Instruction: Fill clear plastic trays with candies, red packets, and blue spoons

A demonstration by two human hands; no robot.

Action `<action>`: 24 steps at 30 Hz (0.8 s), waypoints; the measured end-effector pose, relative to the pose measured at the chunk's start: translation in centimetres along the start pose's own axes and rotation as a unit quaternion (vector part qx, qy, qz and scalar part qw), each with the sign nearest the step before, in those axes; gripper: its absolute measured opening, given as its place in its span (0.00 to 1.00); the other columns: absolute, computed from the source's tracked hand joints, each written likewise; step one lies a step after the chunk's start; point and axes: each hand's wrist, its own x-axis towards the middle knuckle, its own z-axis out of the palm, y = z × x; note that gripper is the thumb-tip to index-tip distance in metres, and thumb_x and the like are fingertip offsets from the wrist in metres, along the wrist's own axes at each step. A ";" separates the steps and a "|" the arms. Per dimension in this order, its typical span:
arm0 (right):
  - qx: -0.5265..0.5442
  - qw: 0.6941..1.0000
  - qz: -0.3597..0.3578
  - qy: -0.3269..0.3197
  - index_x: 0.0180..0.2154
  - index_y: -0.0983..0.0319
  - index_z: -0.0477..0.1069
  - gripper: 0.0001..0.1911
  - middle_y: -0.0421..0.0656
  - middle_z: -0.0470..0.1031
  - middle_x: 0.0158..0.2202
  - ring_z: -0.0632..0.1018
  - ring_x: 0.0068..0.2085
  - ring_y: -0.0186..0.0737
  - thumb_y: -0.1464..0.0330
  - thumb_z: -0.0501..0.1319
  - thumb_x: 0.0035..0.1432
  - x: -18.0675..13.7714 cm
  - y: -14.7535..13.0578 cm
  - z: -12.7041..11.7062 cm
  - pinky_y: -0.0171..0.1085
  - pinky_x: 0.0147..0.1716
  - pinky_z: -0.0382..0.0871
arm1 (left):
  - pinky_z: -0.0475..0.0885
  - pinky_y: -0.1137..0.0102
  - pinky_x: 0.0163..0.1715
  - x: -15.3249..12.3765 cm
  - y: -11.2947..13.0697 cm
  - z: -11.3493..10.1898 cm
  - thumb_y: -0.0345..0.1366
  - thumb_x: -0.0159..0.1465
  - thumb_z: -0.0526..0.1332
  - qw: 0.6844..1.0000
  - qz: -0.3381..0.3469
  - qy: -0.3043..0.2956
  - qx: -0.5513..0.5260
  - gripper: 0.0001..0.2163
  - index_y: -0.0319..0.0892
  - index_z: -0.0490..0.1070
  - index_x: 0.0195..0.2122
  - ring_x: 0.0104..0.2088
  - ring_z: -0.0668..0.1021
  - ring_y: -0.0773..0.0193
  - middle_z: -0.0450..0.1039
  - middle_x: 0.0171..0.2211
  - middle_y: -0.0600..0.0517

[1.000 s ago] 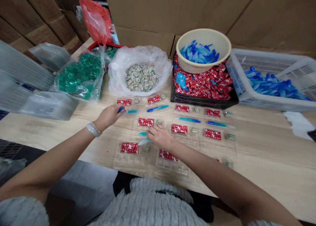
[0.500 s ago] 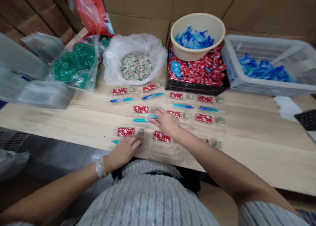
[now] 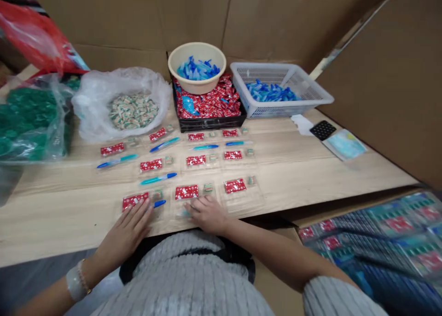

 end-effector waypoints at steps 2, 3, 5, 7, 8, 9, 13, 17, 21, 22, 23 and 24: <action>0.001 1.000 0.003 -0.005 0.50 0.63 0.61 0.22 0.49 0.68 0.42 0.65 0.41 0.43 0.60 0.50 0.57 0.1 0.2 -0.1 0.41 0.38 0.59 | 0.55 0.62 0.55 -0.6 -0.6 0.3 0.36 0.62 0.49 1.000 0.013 0.012 -0.006 0.22 0.39 0.54 0.57 0.56 0.60 0.57 0.57 0.56 0.43; 0.003 1.000 0.004 -0.008 0.50 0.63 0.61 0.22 0.49 0.68 0.42 0.65 0.41 0.43 0.60 0.50 0.57 0.0 0.3 -0.2 0.41 0.39 0.58 | 0.57 0.62 0.54 -1.1 -0.9 0.5 0.35 0.62 0.49 1.000 0.018 0.016 -0.013 0.21 0.40 0.54 0.57 0.56 0.62 0.57 0.59 0.56 0.44; 0.011 1.000 0.002 -0.009 0.50 0.63 0.61 0.21 0.49 0.68 0.43 0.66 0.42 0.42 0.60 0.50 0.58 -0.3 0.3 -0.4 0.41 0.39 0.58 | 0.61 0.63 0.52 -2.3 -1.5 0.8 0.34 0.62 0.48 0.999 0.023 0.016 -0.028 0.21 0.42 0.53 0.57 0.54 0.65 0.59 0.62 0.54 0.46; 0.023 1.000 0.000 0.001 0.50 0.63 0.62 0.21 0.49 0.68 0.43 0.66 0.42 0.42 0.60 0.50 0.57 -0.4 0.2 -0.6 0.41 0.39 0.59 | 0.63 0.63 0.50 -3.3 -1.6 0.9 0.33 0.62 0.48 0.999 0.015 0.010 -0.033 0.21 0.44 0.54 0.57 0.52 0.66 0.59 0.64 0.52 0.48; 0.028 1.000 0.002 0.014 0.50 0.63 0.62 0.21 0.50 0.69 0.43 0.66 0.41 0.43 0.60 0.51 0.57 -0.2 0.3 -0.7 0.42 0.39 0.59 | 0.64 0.63 0.50 -3.7 -1.5 0.8 0.33 0.62 0.48 0.999 0.009 0.003 -0.030 0.21 0.44 0.54 0.57 0.52 0.66 0.59 0.64 0.52 0.48; 0.031 0.999 0.005 0.030 0.49 0.63 0.63 0.20 0.50 0.69 0.42 0.66 0.41 0.43 0.61 0.51 0.57 0.1 0.4 -0.9 0.42 0.39 0.59 | 0.64 0.63 0.50 -3.9 -1.3 0.6 0.32 0.62 0.48 1.000 0.000 -0.006 -0.025 0.21 0.44 0.54 0.57 0.53 0.66 0.59 0.63 0.53 0.47; 0.043 0.997 0.018 0.059 0.49 0.63 0.64 0.20 0.51 0.68 0.45 0.66 0.44 0.45 0.61 0.50 0.58 4.1 1.5 -2.0 0.43 0.41 0.59 | 0.59 0.62 0.53 -3.2 -0.6 -0.8 0.35 0.61 0.50 0.998 -0.043 -0.044 0.003 0.22 0.41 0.52 0.58 0.57 0.59 0.57 0.57 0.56 0.44; 0.053 0.998 0.023 0.012 0.51 0.66 0.61 0.23 0.52 0.63 0.52 0.62 0.50 0.48 0.60 0.51 0.57 9.4 1.8 -2.1 0.46 0.47 0.56 | 0.50 0.51 0.54 -0.7 -0.8 -1.9 0.47 0.58 0.53 0.985 -0.157 -0.053 0.043 0.29 0.42 0.52 0.58 0.60 0.49 0.47 0.48 0.60 0.41; 0.060 0.997 -0.009 -0.046 0.48 0.68 0.64 0.24 0.52 0.63 0.51 0.62 0.50 0.47 0.58 0.52 0.56 11.9 0.5 -0.4 0.45 0.48 0.56 | 0.48 0.47 0.53 0.7 -1.0 -1.7 0.52 0.56 0.52 0.980 -0.179 -0.076 0.047 0.32 0.46 0.49 0.59 0.60 0.46 0.44 0.45 0.61 0.43; 0.058 0.997 -0.019 -0.046 0.48 0.68 0.64 0.24 0.52 0.63 0.51 0.63 0.50 0.47 0.58 0.52 0.56 12.1 0.1 0.1 0.45 0.47 0.56 | 0.50 0.48 0.52 0.9 -1.1 -1.6 0.52 0.56 0.52 0.983 -0.161 -0.083 0.043 0.31 0.47 0.49 0.59 0.60 0.46 0.44 0.45 0.61 0.43; 0.057 0.997 -0.028 -0.039 0.48 0.69 0.64 0.24 0.53 0.64 0.51 0.63 0.50 0.47 0.58 0.52 0.56 12.3 0.0 0.3 0.45 0.47 0.57 | 0.51 0.48 0.52 1.0 -1.1 -1.5 0.52 0.56 0.52 0.985 -0.146 -0.085 0.042 0.32 0.46 0.48 0.59 0.60 0.47 0.44 0.45 0.61 0.43; 0.058 0.997 -0.035 -0.026 0.49 0.69 0.63 0.25 0.52 0.64 0.51 0.64 0.49 0.47 0.58 0.52 0.56 12.4 0.2 0.2 0.44 0.46 0.58 | 0.52 0.49 0.52 1.2 -1.2 -1.4 0.53 0.56 0.52 0.987 -0.136 -0.081 0.042 0.32 0.46 0.48 0.59 0.60 0.47 0.44 0.45 0.61 0.43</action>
